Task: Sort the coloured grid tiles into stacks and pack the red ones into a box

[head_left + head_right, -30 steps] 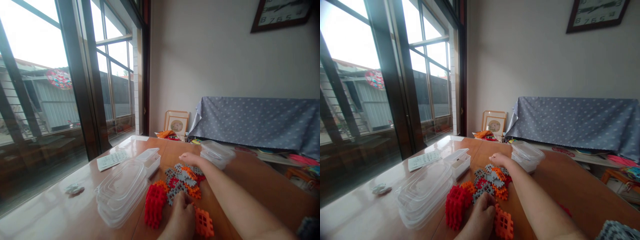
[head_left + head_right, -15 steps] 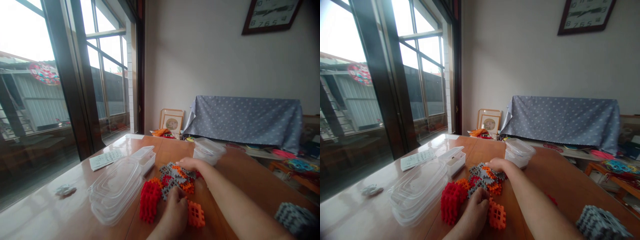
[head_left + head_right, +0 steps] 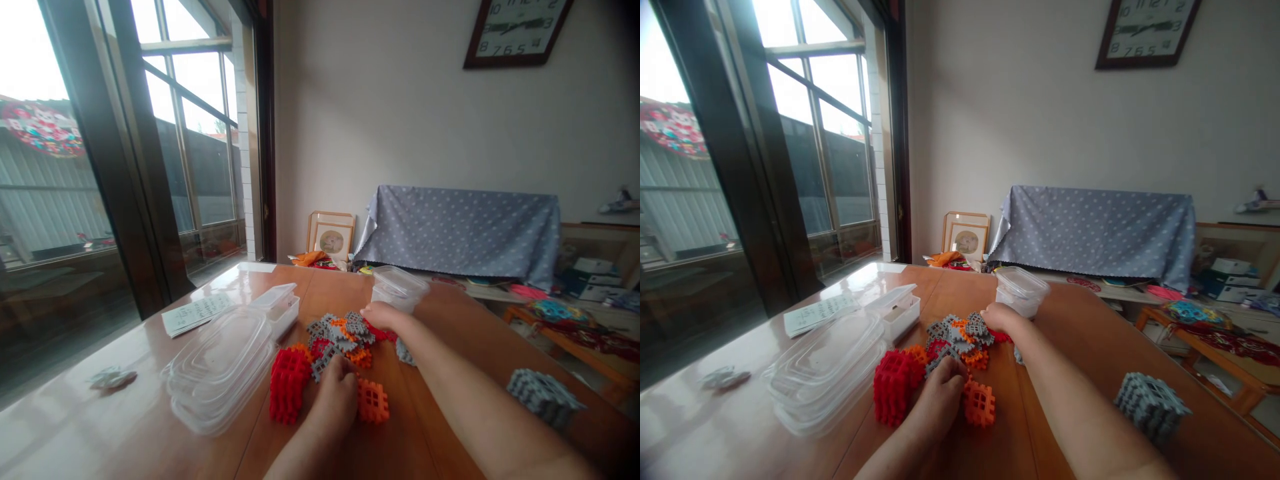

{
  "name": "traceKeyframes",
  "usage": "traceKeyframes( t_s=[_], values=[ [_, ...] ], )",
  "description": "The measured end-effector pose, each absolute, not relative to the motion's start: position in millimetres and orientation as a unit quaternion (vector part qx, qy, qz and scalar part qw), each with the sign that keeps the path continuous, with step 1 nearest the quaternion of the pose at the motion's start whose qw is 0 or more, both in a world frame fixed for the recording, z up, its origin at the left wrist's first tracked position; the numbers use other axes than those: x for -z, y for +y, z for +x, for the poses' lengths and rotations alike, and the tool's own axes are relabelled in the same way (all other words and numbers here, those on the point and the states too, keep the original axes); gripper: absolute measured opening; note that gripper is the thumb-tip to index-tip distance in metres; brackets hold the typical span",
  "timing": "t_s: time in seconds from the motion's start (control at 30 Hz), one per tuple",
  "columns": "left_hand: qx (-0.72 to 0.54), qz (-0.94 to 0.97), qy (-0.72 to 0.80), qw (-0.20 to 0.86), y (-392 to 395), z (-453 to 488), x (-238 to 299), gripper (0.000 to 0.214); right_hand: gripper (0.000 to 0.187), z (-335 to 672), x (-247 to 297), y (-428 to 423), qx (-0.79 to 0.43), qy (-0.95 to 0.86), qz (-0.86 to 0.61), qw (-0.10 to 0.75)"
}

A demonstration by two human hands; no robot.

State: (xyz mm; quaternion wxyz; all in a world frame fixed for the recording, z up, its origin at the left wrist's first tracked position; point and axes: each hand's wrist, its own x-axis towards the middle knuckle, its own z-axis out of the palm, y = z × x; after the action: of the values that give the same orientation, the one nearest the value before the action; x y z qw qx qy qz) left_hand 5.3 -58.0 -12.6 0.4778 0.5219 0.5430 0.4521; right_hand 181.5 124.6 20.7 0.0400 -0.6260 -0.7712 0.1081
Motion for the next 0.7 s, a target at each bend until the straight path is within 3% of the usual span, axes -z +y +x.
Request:
traceKeyframes(
  t_s=[0.3,0.5,0.7],
  values=[
    [-0.464,0.504,0.532,0.498,-56,4,13,0.013,0.032,190,-4,47,-0.123,-0.757,-0.616,0.182],
    [-0.470,0.500,0.533,0.495,-52,5,20,0.011,0.016,203,36,4,-0.171,-0.713,-0.644,0.220],
    [-0.489,0.488,0.533,0.488,-47,4,25,0.011,0.035,190,44,6,-0.180,-0.727,-0.615,0.249]
  ],
)
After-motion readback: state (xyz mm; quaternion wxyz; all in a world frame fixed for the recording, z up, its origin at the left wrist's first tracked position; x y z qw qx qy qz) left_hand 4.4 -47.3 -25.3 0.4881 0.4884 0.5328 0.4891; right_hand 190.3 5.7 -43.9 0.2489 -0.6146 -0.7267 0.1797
